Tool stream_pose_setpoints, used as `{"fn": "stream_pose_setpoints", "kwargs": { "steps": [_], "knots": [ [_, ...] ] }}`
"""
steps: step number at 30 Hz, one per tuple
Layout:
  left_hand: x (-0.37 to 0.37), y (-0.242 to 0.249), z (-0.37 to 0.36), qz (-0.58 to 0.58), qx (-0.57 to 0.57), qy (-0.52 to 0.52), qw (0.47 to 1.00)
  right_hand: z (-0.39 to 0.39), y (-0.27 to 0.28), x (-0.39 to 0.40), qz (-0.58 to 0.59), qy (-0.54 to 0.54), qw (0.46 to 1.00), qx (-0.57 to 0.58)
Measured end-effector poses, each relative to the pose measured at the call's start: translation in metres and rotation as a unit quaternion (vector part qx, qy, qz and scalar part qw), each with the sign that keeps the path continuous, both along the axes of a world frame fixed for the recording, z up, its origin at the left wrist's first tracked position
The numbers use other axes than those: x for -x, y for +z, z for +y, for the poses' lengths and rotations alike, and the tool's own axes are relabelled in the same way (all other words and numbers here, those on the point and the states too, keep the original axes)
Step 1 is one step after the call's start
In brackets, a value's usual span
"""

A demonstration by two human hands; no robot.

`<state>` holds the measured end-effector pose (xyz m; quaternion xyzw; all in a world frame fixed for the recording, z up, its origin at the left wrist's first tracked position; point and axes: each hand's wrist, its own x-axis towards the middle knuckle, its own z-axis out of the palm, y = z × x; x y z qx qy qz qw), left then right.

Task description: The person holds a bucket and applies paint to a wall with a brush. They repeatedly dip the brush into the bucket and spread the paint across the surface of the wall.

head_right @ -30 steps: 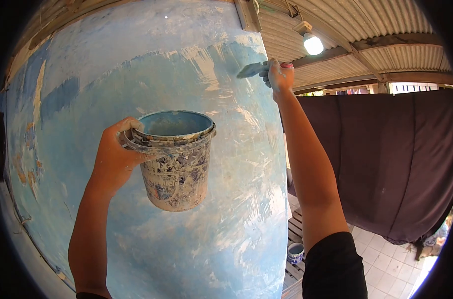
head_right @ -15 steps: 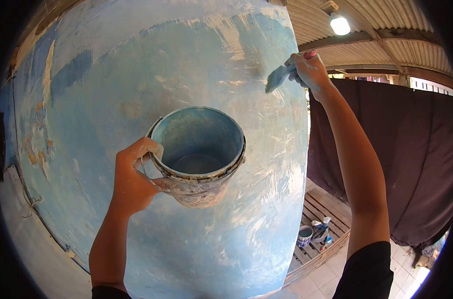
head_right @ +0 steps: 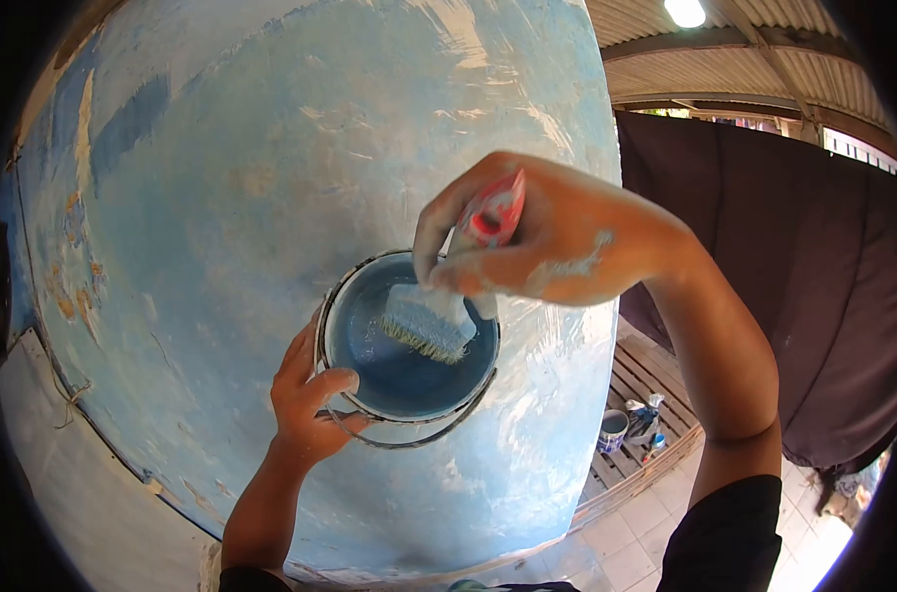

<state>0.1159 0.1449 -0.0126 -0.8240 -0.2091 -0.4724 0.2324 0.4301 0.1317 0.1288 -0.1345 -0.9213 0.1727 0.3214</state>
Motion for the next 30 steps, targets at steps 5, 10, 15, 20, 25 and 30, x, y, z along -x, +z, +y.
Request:
{"fn": "stream_pose_setpoints", "kwargs": {
  "steps": [5, 10, 15, 20, 25, 30],
  "knots": [
    [-0.008, -0.011, 0.003, 0.021, -0.039, 0.018, 0.999, -0.002, -0.036, 0.02, -0.117, -0.13, 0.983, -0.06],
    [-0.013, -0.017, 0.009, 0.049, -0.103, 0.05, 0.992, 0.013, -0.057, 0.024, -0.156, -0.133, 0.978, -0.031],
    [-0.015, -0.02, 0.013, 0.053, -0.108, 0.049, 0.991, 0.015, -0.067, 0.029, -0.173, -0.134, 0.973, -0.073],
    [-0.014, -0.019, 0.012, 0.046, -0.075, 0.035, 0.995, 0.011, -0.069, 0.03, -0.183, -0.143, 0.972, -0.028],
    [-0.016, -0.006, 0.01, -0.028, 0.056, -0.046, 0.997, 0.004, -0.063, 0.019, -0.082, -0.181, 0.98, 0.001],
    [-0.003, -0.015, 0.019, -0.09, 0.255, -0.09, 0.959, 0.0, -0.067, -0.001, 0.037, -0.16, 0.983, -0.08]
  ]
}}
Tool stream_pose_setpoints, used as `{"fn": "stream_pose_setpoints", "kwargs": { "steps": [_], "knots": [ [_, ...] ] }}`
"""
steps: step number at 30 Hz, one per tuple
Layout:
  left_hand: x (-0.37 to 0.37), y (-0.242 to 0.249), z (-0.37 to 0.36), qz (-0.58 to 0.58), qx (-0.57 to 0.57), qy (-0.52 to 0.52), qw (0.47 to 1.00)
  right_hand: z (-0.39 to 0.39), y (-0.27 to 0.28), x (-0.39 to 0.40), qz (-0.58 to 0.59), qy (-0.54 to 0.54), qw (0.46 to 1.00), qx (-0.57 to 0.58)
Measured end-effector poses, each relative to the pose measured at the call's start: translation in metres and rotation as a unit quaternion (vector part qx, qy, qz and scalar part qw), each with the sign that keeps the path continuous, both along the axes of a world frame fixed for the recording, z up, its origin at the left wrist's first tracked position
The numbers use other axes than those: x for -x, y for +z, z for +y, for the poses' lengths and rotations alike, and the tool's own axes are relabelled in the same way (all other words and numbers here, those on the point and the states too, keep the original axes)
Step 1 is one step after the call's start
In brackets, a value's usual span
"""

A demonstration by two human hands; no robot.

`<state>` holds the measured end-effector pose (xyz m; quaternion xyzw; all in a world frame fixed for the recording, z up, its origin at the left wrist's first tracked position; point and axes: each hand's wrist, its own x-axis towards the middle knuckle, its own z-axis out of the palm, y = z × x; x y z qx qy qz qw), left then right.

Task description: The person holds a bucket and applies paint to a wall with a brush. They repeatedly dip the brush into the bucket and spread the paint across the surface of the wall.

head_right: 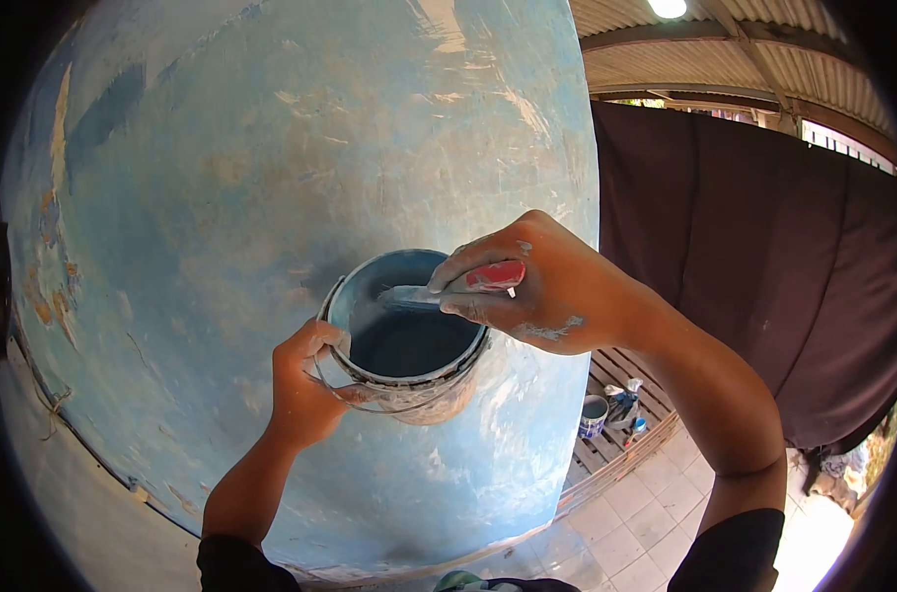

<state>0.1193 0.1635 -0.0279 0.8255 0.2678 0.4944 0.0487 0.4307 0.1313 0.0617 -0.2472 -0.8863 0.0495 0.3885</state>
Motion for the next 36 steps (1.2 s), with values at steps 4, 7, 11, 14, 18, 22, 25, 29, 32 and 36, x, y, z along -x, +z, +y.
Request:
{"fn": "stream_pose_setpoints", "kwargs": {
  "steps": [4, 7, 11, 14, 18, 22, 25, 29, 32, 36],
  "knots": [
    [-0.007, 0.014, -0.003, -0.032, 0.141, -0.02, 0.989, -0.004, 0.001, -0.013, 0.043, 0.035, 0.998, 0.024],
    [-0.014, 0.038, -0.007, 0.0, 0.156, -0.031, 0.987, -0.01, 0.011, -0.019, 0.033, 0.048, 0.998, 0.007],
    [-0.018, 0.075, -0.004, 0.042, 0.11, -0.04, 0.992, -0.01, 0.022, -0.022, 0.072, 0.042, 0.995, -0.045],
    [-0.016, 0.102, 0.001, 0.053, 0.108, -0.013, 0.993, -0.011, 0.04, -0.023, 0.099, 0.038, 0.994, -0.026],
    [-0.013, 0.135, 0.012, 0.043, 0.054, 0.022, 0.997, -0.004, 0.066, -0.016, 0.203, -0.01, 0.979, -0.006],
    [-0.022, 0.174, 0.001, 0.06, 0.028, 0.044, 0.997, 0.05, 0.101, -0.012, 0.376, 0.018, 0.921, -0.103],
    [-0.036, 0.191, -0.016, 0.046, 0.063, 0.08, 0.994, 0.099, 0.143, -0.017, 0.44, 0.037, 0.887, -0.139],
    [-0.045, 0.207, -0.029, 0.067, 0.058, 0.116, 0.989, 0.154, 0.2, -0.005, 0.504, 0.058, 0.844, -0.172],
    [-0.045, 0.213, -0.027, 0.087, 0.042, 0.136, 0.986, 0.181, 0.233, 0.002, 0.495, 0.022, 0.846, -0.199],
    [-0.044, 0.22, -0.026, 0.115, 0.021, 0.167, 0.979, 0.201, 0.227, -0.003, 0.449, -0.04, 0.879, -0.158]
  ]
}}
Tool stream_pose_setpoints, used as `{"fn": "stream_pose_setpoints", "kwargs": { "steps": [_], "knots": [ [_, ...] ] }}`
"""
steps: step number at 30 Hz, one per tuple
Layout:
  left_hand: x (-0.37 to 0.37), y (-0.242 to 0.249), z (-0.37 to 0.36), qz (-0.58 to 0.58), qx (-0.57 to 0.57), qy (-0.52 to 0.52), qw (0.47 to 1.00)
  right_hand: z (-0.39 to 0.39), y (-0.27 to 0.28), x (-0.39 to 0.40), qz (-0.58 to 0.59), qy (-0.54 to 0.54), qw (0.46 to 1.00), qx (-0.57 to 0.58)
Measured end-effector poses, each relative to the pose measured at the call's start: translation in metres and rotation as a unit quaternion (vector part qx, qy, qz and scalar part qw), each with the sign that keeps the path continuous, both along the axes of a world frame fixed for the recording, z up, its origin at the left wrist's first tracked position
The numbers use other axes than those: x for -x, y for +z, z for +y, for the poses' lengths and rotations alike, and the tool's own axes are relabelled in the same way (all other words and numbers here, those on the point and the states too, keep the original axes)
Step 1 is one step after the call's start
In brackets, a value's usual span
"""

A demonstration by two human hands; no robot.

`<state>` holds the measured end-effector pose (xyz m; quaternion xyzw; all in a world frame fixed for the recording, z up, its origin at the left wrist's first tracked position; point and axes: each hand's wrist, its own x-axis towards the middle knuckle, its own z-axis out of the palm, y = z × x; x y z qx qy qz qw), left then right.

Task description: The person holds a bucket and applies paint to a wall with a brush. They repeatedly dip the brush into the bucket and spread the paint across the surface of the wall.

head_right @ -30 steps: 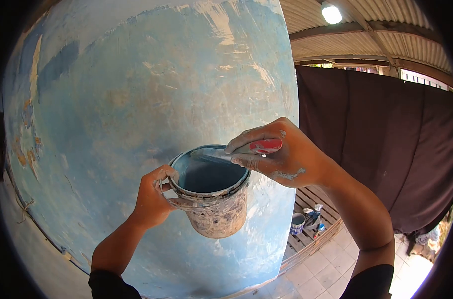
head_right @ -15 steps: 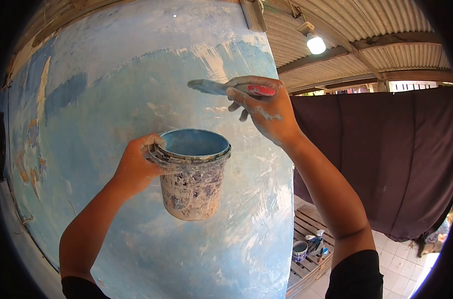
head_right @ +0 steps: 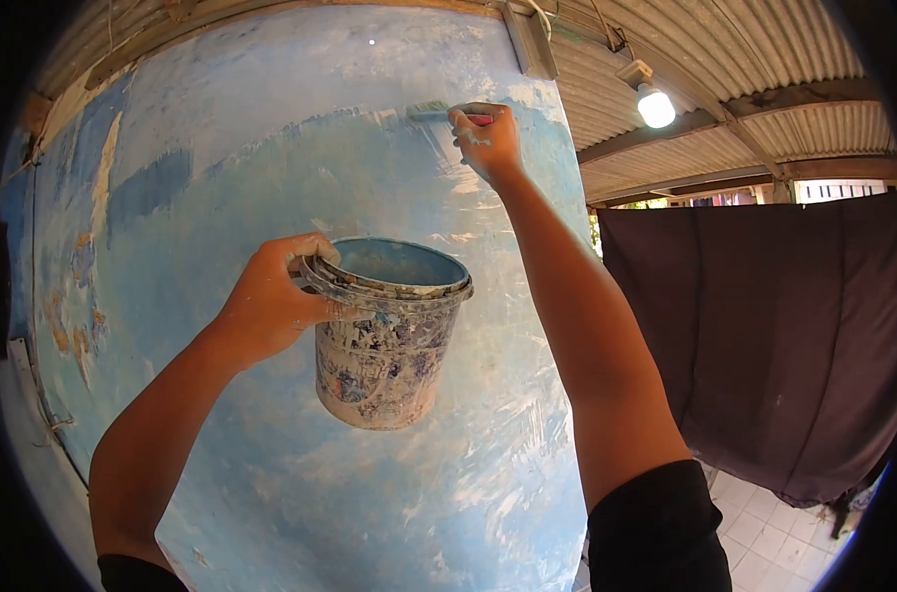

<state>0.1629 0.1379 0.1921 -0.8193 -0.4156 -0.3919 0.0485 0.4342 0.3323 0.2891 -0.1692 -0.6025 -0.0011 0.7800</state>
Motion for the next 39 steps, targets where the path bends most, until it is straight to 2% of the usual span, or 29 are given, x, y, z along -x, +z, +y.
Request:
{"fn": "stream_pose_setpoints", "kwargs": {
  "steps": [1, 2, 4, 6, 9, 12, 13, 15, 17, 19, 22, 24, 26, 27, 32, 33, 35, 39],
  "knots": [
    [0.001, -0.003, 0.002, 0.002, 0.002, 0.002, 1.0, 0.002, -0.005, -0.006, -0.037, -0.048, 0.997, -0.04],
    [0.006, -0.004, 0.007, -0.015, -0.012, -0.02, 1.0, 0.003, -0.008, -0.01, -0.036, -0.045, 0.998, -0.038],
    [0.009, -0.002, 0.005, -0.034, -0.031, -0.038, 0.998, -0.03, -0.007, -0.009, -0.069, -0.128, 0.989, 0.025],
    [0.006, 0.006, -0.004, -0.012, -0.007, 0.019, 1.0, -0.048, 0.004, -0.01, -0.077, -0.124, 0.988, 0.041],
    [0.001, 0.005, -0.01, -0.031, 0.008, 0.016, 0.999, -0.035, 0.022, -0.026, -0.042, -0.034, 0.996, -0.068],
    [0.003, 0.006, -0.011, -0.034, 0.01, 0.039, 0.999, -0.005, 0.02, -0.022, -0.037, -0.032, 0.997, -0.058],
    [0.003, 0.006, -0.011, -0.035, 0.012, 0.04, 0.999, 0.007, 0.009, -0.024, -0.038, -0.066, 0.993, -0.088],
    [0.004, 0.003, -0.011, -0.02, -0.02, 0.024, 0.999, 0.001, -0.036, -0.029, -0.042, -0.096, 0.992, -0.077],
    [0.007, 0.004, -0.012, -0.021, -0.003, 0.006, 1.0, -0.012, -0.079, -0.036, -0.049, -0.125, 0.989, -0.06],
    [0.012, 0.007, -0.014, -0.019, 0.008, -0.013, 1.0, -0.027, -0.103, -0.039, -0.046, -0.154, 0.987, 0.005],
    [0.011, 0.009, -0.018, -0.013, 0.014, -0.013, 1.0, -0.047, -0.082, -0.043, -0.04, -0.143, 0.988, 0.03],
    [0.009, 0.01, -0.019, -0.044, 0.009, 0.002, 0.999, -0.038, -0.054, -0.045, -0.04, -0.115, 0.992, 0.016],
    [0.008, 0.01, -0.017, -0.036, 0.003, -0.002, 0.999, -0.02, -0.033, -0.046, -0.041, -0.043, 0.997, -0.053],
    [0.008, 0.01, -0.016, -0.028, -0.001, -0.004, 1.0, -0.009, -0.032, -0.047, -0.04, -0.047, 0.997, -0.049],
    [0.013, 0.004, -0.012, -0.037, 0.02, -0.003, 0.999, -0.006, -0.104, -0.056, -0.056, -0.069, 0.996, -0.031],
    [0.016, 0.002, -0.014, -0.034, 0.016, -0.002, 0.999, -0.012, -0.116, -0.062, -0.058, -0.072, 0.995, 0.024],
    [0.018, 0.003, -0.019, -0.022, -0.006, -0.005, 1.0, -0.033, -0.115, -0.065, -0.03, -0.096, 0.985, 0.137],
    [0.014, 0.009, -0.031, -0.019, -0.02, 0.021, 0.999, -0.064, -0.091, -0.065, -0.077, -0.037, 0.993, 0.082]
  ]
}}
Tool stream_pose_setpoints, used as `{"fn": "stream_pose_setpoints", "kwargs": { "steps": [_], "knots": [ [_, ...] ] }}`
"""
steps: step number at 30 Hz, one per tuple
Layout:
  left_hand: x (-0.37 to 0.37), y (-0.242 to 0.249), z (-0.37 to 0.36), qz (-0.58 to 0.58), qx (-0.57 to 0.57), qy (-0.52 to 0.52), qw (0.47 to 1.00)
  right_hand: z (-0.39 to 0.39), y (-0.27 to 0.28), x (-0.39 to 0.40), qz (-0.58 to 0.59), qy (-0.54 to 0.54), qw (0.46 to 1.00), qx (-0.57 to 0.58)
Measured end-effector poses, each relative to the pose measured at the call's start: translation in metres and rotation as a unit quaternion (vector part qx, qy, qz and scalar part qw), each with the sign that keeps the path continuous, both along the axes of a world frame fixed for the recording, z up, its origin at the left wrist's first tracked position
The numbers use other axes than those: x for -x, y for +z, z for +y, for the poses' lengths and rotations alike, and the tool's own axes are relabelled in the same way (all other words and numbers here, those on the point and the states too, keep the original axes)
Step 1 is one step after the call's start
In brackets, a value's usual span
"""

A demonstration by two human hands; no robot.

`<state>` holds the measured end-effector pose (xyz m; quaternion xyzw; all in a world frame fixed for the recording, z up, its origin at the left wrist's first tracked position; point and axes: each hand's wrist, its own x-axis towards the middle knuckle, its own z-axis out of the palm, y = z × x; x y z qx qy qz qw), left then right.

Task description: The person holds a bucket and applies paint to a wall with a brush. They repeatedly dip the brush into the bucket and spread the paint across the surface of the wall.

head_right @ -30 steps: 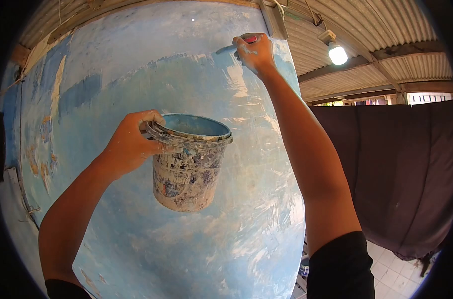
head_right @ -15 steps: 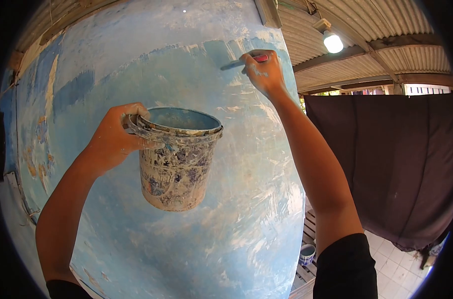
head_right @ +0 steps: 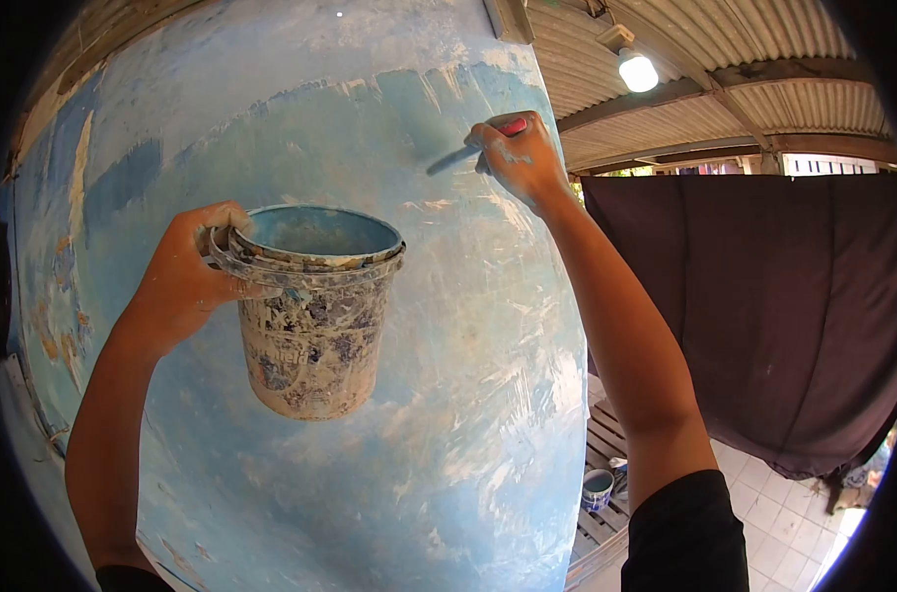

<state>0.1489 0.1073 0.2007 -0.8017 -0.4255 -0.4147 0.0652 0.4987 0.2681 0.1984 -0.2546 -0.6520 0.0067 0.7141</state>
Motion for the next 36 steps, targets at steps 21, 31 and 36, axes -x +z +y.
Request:
{"fn": "stream_pose_setpoints", "kwargs": {
  "steps": [21, 31, 36],
  "knots": [
    [0.019, -0.027, 0.005, 0.026, 0.028, -0.004, 0.999, 0.017, -0.075, 0.048, -0.133, -0.072, 0.987, -0.048],
    [0.005, -0.037, -0.007, 0.025, -0.013, -0.01, 1.0, 0.016, -0.034, -0.007, 0.041, 0.077, 0.995, -0.041],
    [-0.001, -0.047, -0.003, -0.003, 0.009, -0.03, 1.0, 0.064, -0.127, -0.046, 0.198, 0.1, 0.975, 0.033]
  ]
}}
